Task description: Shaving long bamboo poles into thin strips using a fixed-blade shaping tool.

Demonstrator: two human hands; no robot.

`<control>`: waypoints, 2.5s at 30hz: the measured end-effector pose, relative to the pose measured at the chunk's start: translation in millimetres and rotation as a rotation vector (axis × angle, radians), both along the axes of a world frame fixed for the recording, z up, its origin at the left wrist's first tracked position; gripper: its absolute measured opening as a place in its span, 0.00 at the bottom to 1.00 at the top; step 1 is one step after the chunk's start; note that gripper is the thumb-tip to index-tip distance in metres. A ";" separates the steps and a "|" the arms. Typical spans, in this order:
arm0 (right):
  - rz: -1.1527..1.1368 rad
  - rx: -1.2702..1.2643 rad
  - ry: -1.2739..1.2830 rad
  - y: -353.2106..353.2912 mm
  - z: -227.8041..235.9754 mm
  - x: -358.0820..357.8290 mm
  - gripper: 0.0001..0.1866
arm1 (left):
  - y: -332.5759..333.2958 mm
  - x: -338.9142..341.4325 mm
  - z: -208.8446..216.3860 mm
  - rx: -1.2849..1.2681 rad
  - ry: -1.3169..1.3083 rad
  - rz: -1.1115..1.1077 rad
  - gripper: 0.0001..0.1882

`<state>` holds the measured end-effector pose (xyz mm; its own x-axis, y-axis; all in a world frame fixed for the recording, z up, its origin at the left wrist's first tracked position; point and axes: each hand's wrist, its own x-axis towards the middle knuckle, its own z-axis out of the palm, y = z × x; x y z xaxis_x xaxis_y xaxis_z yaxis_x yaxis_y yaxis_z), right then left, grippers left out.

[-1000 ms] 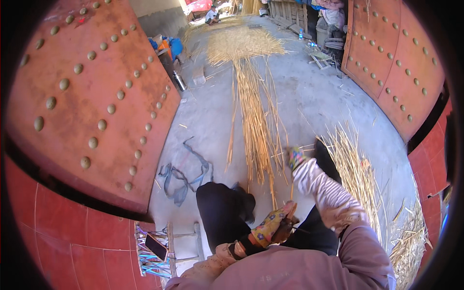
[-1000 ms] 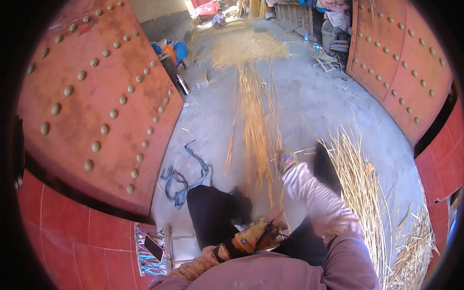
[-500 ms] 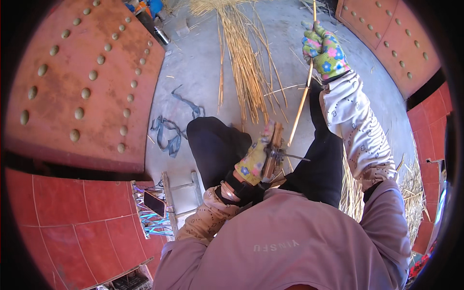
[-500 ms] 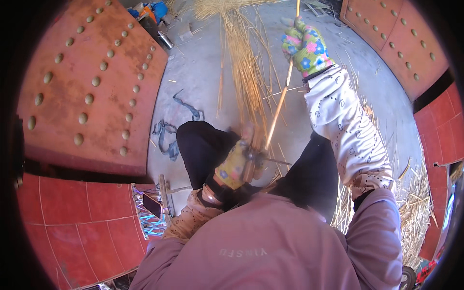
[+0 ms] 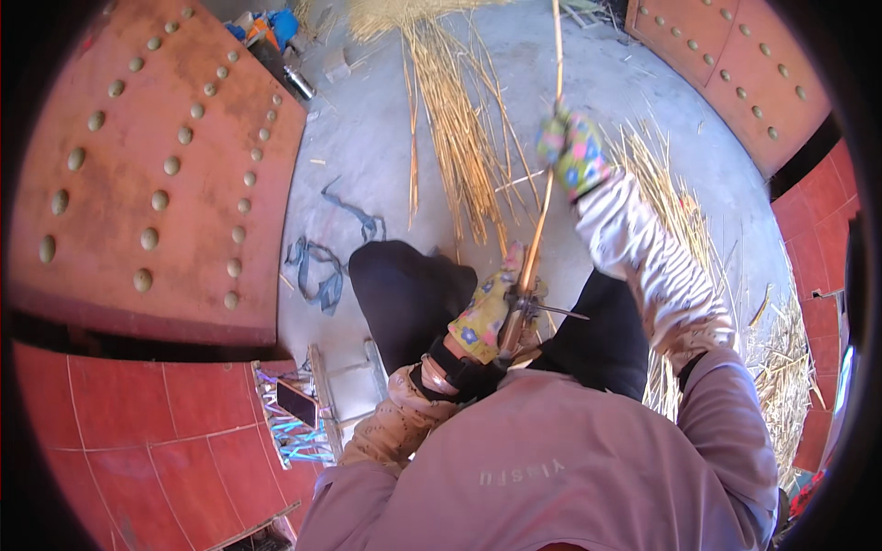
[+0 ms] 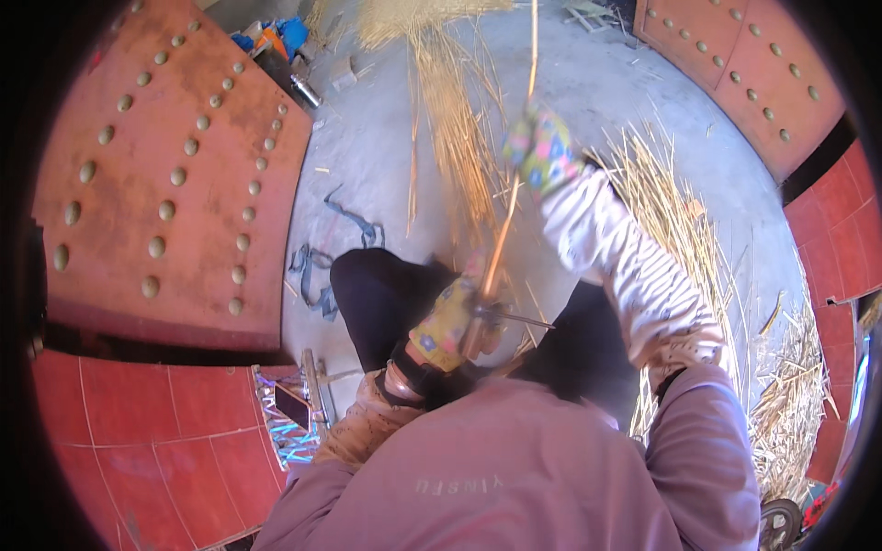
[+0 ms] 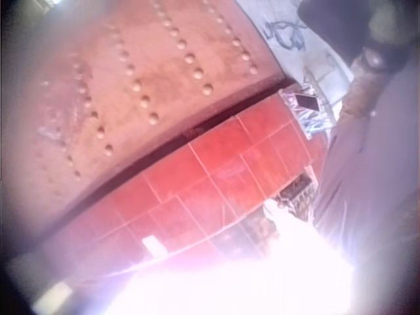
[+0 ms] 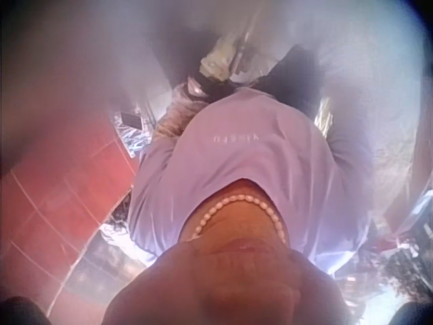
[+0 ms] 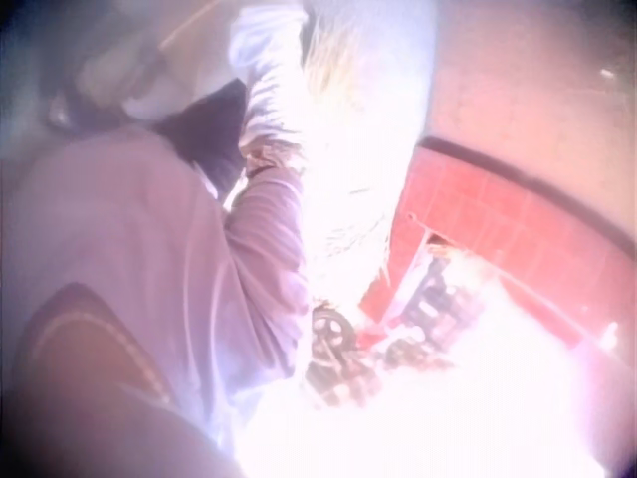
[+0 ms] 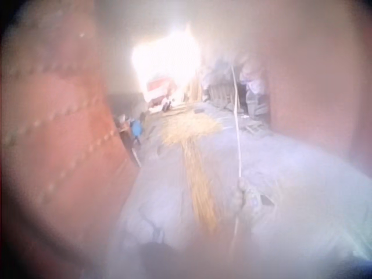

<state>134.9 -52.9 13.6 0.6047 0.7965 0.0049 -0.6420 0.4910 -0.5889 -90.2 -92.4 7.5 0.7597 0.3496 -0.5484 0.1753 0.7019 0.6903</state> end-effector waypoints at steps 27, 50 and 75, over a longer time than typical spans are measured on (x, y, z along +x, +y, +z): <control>0.564 -0.647 0.187 -61.5 -84.2 -25.8 0.11 | 113.2 117.7 -76.2 0.053 0.052 0.645 0.26; 0.742 -0.603 0.090 -156.6 -104.3 10.7 0.15 | 71.3 164.1 -110.1 -0.272 -0.305 0.854 0.22; 0.647 -0.785 -0.152 -307.7 -90.1 -14.6 0.13 | 75.4 192.6 -182.1 -0.350 -0.257 0.737 0.21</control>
